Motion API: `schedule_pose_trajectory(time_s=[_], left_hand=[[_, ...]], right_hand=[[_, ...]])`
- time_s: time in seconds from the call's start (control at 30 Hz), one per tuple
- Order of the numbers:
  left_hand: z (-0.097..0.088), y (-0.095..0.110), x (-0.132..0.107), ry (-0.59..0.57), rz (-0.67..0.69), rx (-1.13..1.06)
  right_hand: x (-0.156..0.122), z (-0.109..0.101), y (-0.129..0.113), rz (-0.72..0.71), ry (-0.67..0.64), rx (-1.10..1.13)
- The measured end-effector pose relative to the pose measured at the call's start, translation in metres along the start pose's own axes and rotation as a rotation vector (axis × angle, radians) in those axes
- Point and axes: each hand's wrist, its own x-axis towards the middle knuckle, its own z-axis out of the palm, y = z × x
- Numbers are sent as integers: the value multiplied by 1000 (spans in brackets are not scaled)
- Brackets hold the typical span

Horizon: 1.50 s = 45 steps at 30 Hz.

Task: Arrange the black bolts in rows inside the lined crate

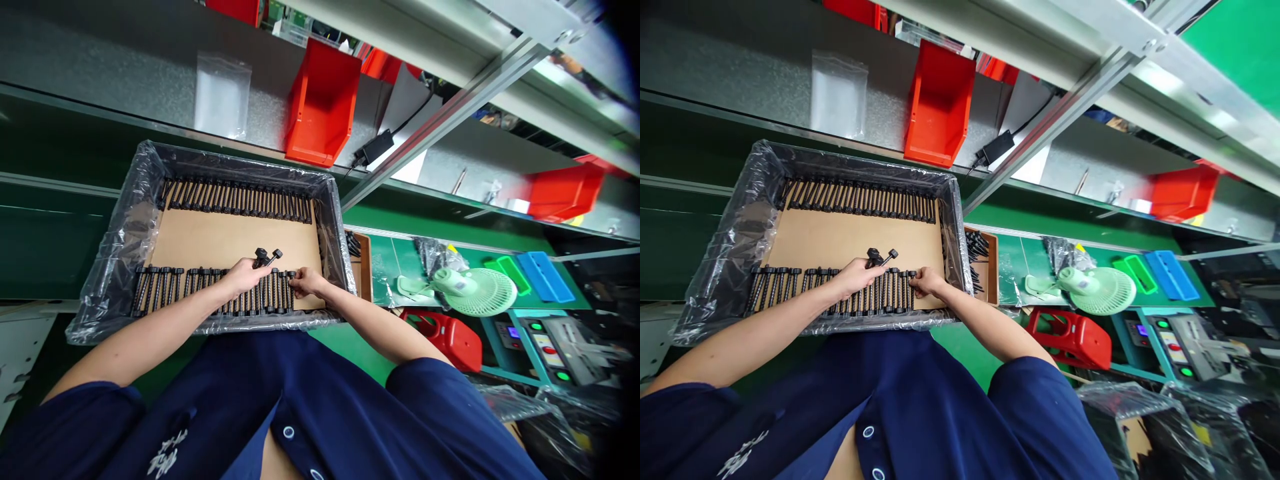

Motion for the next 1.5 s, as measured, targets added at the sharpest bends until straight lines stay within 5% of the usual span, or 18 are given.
schedule_pose_trajectory(time_s=[0.17, 0.37, 0.57, 0.7, 0.83, 0.93, 1.03, 1.17, 1.5], left_hand=[[2, -6, 2, -68, 93, -13], [4, -4, 2, -102, 90, -99], [6, 0, -2, -175, 108, -93], [5, 1, -1, -99, 82, -93], [3, 0, 2, -7, 7, -91], [3, -2, 6, -1, -84, -210], [3, -4, 8, -29, -125, -273], [2, -5, 9, -44, -135, -248], [3, -8, 12, -24, -141, -284]], right_hand=[[-18, -16, -20, -229, 210, -126], [-44, 13, -47, -358, -219, 533], [-59, 28, -62, -412, -229, 654], [-66, 3, -65, -651, -49, 400], [-56, -33, -52, -985, 147, -362], [-40, -45, -27, -1026, -10, -970], [-28, -41, 0, -984, -197, -1340], [-24, -33, 19, -965, -306, -1471], [-33, -25, 19, -905, -385, -1250]])
